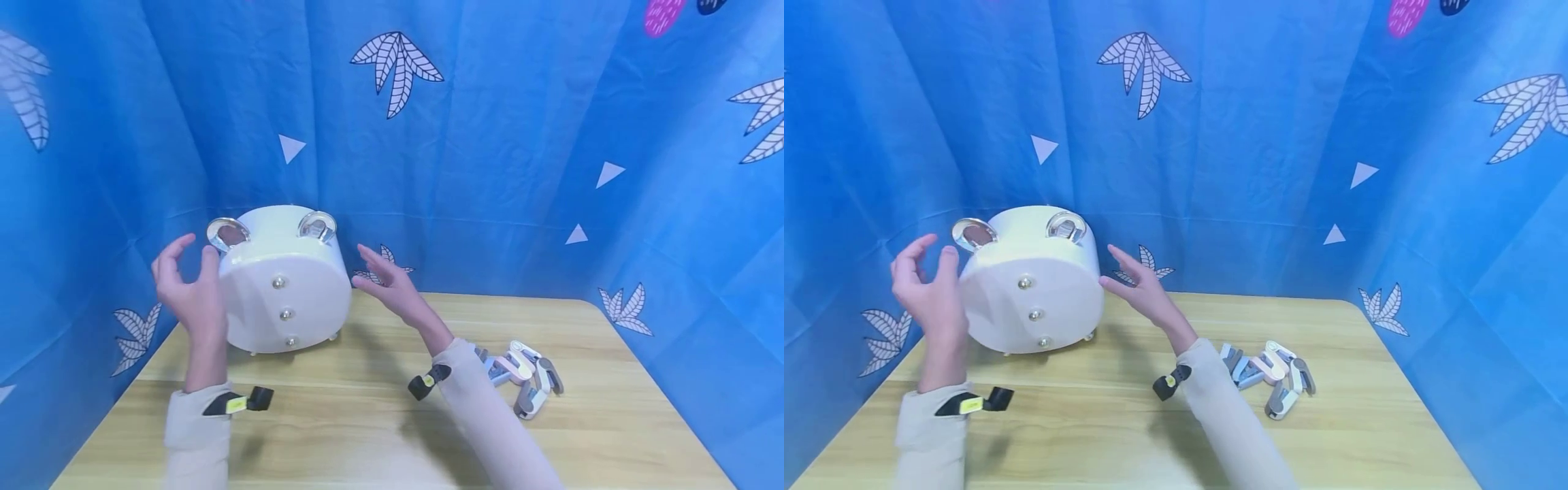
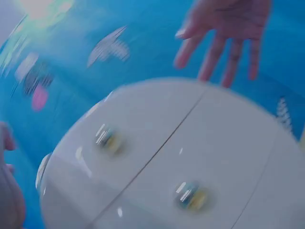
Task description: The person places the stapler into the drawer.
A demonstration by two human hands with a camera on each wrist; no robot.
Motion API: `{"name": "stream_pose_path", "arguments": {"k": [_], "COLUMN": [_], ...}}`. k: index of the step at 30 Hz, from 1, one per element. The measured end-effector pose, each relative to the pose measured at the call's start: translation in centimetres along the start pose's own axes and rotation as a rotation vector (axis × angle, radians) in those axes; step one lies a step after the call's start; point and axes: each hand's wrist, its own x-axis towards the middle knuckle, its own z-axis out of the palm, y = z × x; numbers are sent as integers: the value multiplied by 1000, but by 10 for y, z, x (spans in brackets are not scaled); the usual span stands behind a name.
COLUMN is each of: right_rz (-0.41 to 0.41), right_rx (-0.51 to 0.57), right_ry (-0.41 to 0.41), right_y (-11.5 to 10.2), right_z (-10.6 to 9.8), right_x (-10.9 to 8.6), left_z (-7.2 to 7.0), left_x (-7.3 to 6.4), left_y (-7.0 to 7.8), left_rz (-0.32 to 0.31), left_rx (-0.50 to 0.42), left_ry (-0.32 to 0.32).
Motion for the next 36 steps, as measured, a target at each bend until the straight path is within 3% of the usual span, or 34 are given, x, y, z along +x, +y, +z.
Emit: {"name": "stream_pose_path", "arguments": {"k": [3,5,8,10,19,22,28,31,36], "right_rz": [17,20,1,-19,23,51,79,90,125], "right_rx": [10,13,31,38,35,34,46,55,49], "right_ry": [2,1,-8,-12,54,82,124,155,217], "right_y": [-3,-4,-4,-3,-2,-2,0,2,5], "right_z": [8,12,18,21,7,-5,-35,-51,-79], "right_x": [10,15,19,21,13,5,-20,-33,-55], "left_z": [-20,-31,-43,-48,-50,-42,-12,7,41], "left_x": [20,30,39,43,51,48,33,23,5], "left_y": [-14,-23,-34,-38,-40,-40,-42,-45,-51], "left_rz": [-242,-326,-331,-286,-182,-151,-121,-153,-194], "left_rx": [-76,-86,-45,-6,144,127,153,182,148], "left_ry": [-186,-339,-541,-623,-843,-918,-1014,-1035,-1076]}}
